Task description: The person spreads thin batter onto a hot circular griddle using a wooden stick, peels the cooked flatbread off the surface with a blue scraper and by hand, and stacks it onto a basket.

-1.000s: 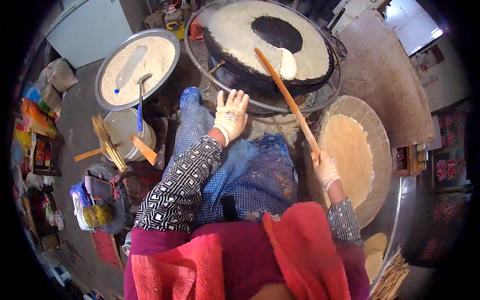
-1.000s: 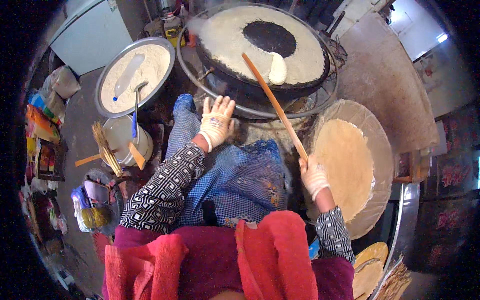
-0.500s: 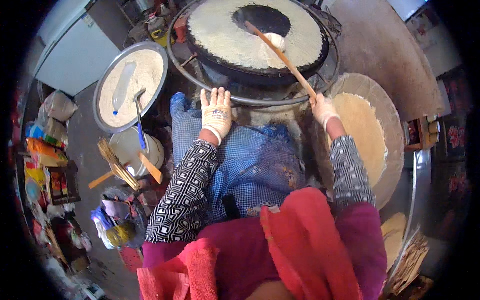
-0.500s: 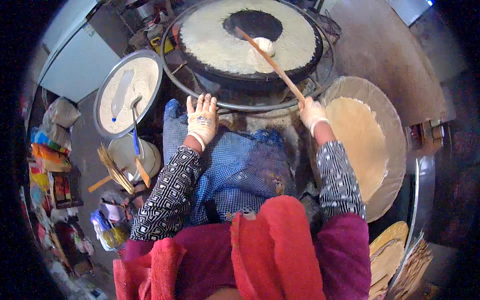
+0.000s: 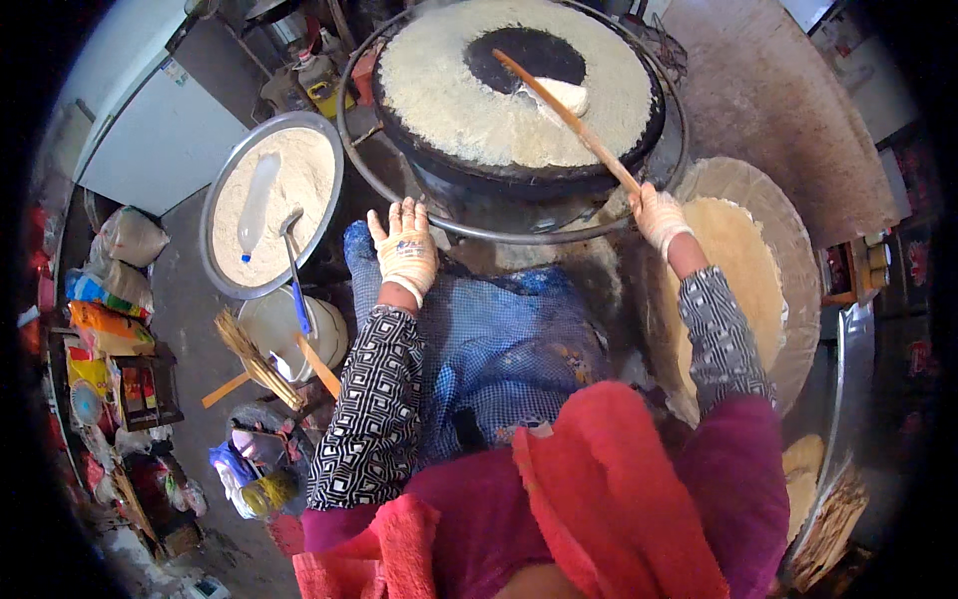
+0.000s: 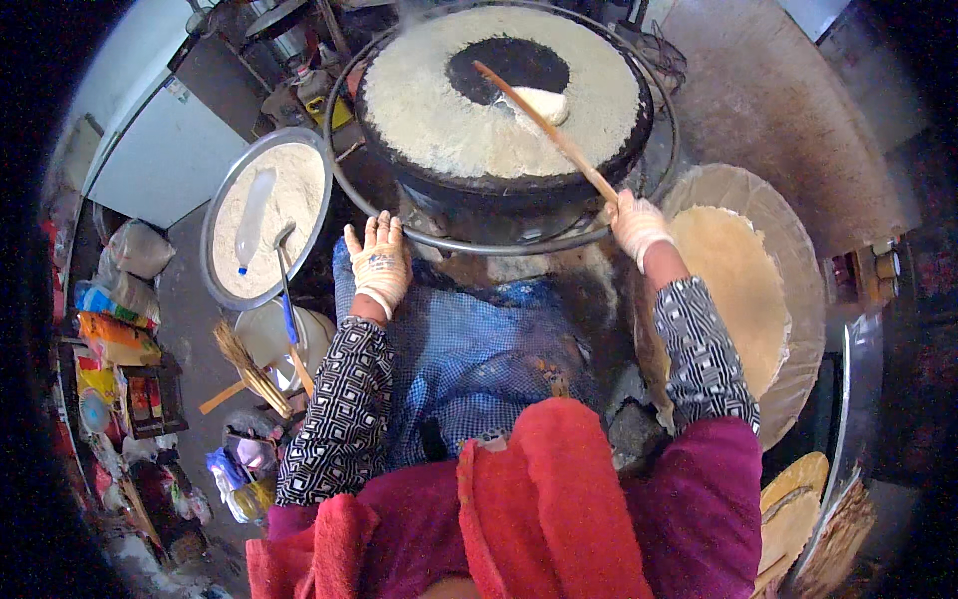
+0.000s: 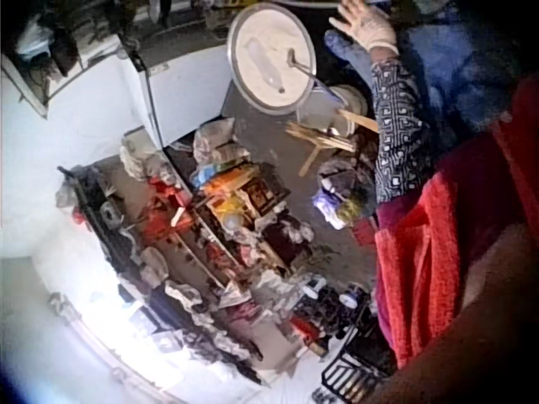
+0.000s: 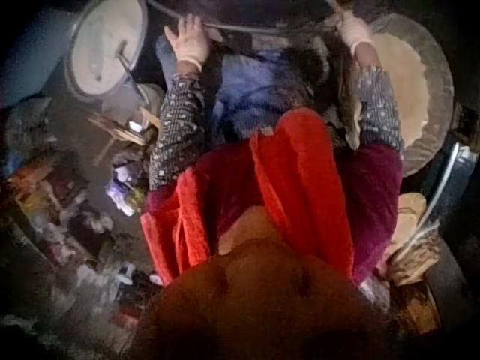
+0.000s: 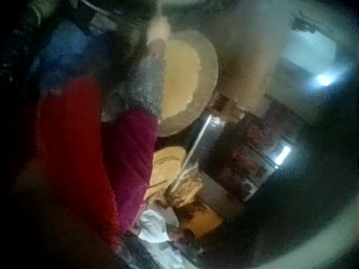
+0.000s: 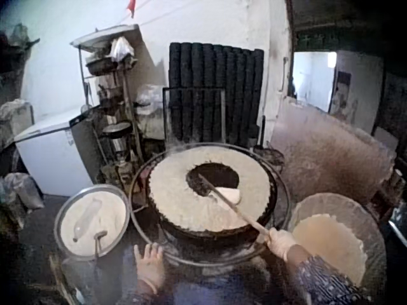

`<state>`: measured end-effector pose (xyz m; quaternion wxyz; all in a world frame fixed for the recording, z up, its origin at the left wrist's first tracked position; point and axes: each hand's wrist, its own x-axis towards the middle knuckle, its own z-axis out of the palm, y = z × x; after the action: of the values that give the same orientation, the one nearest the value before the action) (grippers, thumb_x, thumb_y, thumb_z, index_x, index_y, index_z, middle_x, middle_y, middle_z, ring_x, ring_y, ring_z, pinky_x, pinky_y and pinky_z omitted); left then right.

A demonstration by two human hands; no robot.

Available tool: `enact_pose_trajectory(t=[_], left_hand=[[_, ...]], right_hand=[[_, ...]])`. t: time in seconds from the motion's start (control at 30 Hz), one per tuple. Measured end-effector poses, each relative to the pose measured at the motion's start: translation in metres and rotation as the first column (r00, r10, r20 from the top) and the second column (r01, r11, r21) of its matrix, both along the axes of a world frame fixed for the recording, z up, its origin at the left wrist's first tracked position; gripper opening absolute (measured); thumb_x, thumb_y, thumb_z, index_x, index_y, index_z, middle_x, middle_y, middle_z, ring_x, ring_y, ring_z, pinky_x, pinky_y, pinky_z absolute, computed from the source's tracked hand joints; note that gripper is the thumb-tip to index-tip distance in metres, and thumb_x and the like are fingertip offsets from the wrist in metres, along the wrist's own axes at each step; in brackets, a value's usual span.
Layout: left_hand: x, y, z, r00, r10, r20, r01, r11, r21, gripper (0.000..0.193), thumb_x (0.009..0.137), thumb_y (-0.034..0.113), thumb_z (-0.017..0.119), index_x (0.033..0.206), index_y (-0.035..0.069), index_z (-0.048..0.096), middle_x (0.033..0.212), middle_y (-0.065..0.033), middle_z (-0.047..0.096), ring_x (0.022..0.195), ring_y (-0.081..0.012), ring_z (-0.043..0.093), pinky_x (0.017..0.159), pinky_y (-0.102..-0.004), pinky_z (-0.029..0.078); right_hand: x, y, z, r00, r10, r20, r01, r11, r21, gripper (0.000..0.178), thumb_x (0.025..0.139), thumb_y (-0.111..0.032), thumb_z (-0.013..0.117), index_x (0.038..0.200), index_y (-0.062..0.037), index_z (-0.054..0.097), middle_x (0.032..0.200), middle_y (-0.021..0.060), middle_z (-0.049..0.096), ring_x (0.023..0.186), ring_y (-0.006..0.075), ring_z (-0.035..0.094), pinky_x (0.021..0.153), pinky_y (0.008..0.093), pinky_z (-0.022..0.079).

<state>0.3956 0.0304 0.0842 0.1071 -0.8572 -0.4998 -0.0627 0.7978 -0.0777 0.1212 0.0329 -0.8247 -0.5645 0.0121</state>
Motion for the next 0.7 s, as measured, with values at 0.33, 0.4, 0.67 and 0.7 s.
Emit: enact_pose_trajectory(t=[0.33,0.4,0.67,0.7], left_hand=[[-0.011,0.029,0.022,0.983,0.160,-0.094,-0.166,0.985,-0.051,0.051,0.081,0.024,0.058,0.129,0.007,0.052,0.138,-0.0114,0.048,0.132,-0.0278,0.038,0.109,-0.0628,0.015],[0.017,-0.002,0.044,0.999,-0.020,0.048,0.026,0.993,-0.119,0.049,0.074,0.026,0.064,0.119,0.009,0.056,0.129,-0.0092,0.053,0.127,-0.0278,0.042,0.108,-0.0619,0.016],[0.054,-0.055,0.002,0.981,-0.189,-0.051,0.188,0.982,-0.020,0.054,0.087,0.028,0.050,0.134,0.000,0.046,0.142,-0.0164,0.044,0.136,-0.0312,0.036,0.112,-0.0626,0.010],[0.045,-0.054,0.008,0.982,-0.170,-0.077,0.163,0.983,-0.090,0.052,0.091,0.028,0.046,0.135,0.000,0.045,0.143,-0.0158,0.043,0.137,-0.0303,0.034,0.113,-0.0614,0.008]], right_hand=[[-0.007,-0.007,-0.001,1.000,-0.012,-0.016,0.011,0.999,-0.035,0.027,0.092,-0.031,0.050,0.100,-0.0047,0.052,0.084,0.0265,0.065,0.082,0.0435,0.063,0.073,0.0539,0.049],[-0.018,-0.021,-0.001,0.998,0.058,0.003,-0.058,0.996,-0.064,0.027,0.092,-0.031,0.051,0.097,-0.0050,0.054,0.084,0.0266,0.065,0.082,0.0440,0.063,0.072,0.0541,0.049],[0.010,-0.010,-0.023,0.992,0.069,0.108,-0.081,0.991,0.109,0.031,0.092,-0.035,0.051,0.101,-0.0055,0.052,0.080,0.0290,0.063,0.076,0.0458,0.062,0.070,0.0553,0.049],[-0.014,-0.010,-0.006,0.999,0.043,0.020,-0.042,0.999,-0.024,0.029,0.091,-0.033,0.052,0.100,-0.0055,0.051,0.081,0.0302,0.062,0.077,0.0464,0.062,0.070,0.0562,0.049]])
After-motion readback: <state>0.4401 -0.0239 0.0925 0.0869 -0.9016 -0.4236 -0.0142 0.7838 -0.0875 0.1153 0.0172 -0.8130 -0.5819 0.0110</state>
